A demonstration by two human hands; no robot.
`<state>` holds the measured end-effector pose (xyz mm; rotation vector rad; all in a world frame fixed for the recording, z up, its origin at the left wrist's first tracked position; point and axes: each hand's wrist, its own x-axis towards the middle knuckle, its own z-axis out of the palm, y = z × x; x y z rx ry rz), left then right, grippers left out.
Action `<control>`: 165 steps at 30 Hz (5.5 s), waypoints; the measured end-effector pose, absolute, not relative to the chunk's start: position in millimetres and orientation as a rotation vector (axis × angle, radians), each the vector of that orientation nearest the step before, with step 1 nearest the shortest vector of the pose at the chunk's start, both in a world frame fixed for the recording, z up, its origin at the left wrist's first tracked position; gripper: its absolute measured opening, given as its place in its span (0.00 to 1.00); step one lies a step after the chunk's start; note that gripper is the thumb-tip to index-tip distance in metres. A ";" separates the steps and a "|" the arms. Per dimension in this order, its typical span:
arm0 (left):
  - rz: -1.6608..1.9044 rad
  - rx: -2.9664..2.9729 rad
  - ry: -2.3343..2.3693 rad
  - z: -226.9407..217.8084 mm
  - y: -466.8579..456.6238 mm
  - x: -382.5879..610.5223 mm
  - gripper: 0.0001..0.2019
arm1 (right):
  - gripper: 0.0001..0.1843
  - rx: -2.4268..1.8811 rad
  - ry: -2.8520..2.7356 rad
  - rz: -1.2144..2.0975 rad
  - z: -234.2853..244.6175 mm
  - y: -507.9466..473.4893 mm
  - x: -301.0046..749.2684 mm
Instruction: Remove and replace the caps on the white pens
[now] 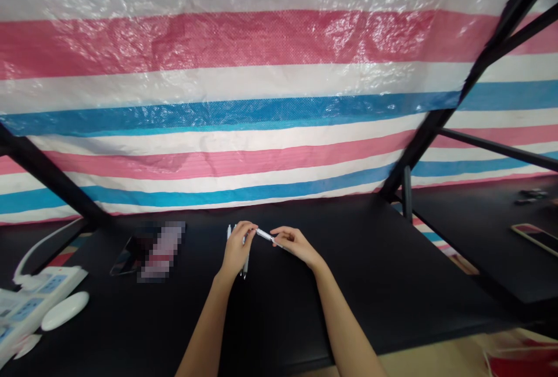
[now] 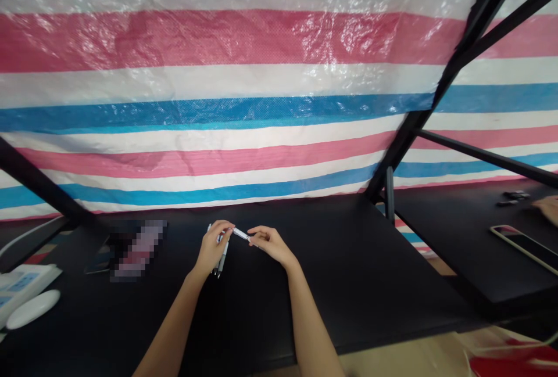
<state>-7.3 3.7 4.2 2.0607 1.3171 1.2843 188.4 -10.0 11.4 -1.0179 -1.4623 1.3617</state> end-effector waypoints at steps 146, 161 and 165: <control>1.422 1.529 1.429 -4.5 13.1 -20.6 0.17 | 0.07 -1.102 -0.762 0.965 2.4 6.8 206.9; 1.381 1.633 1.443 -4.8 13.2 -19.4 0.18 | 0.07 -1.080 -0.947 1.073 4.5 2.6 190.7; 1.340 1.677 1.426 -5.5 12.8 -18.5 0.18 | 0.08 -1.063 -1.018 1.121 4.4 1.4 187.2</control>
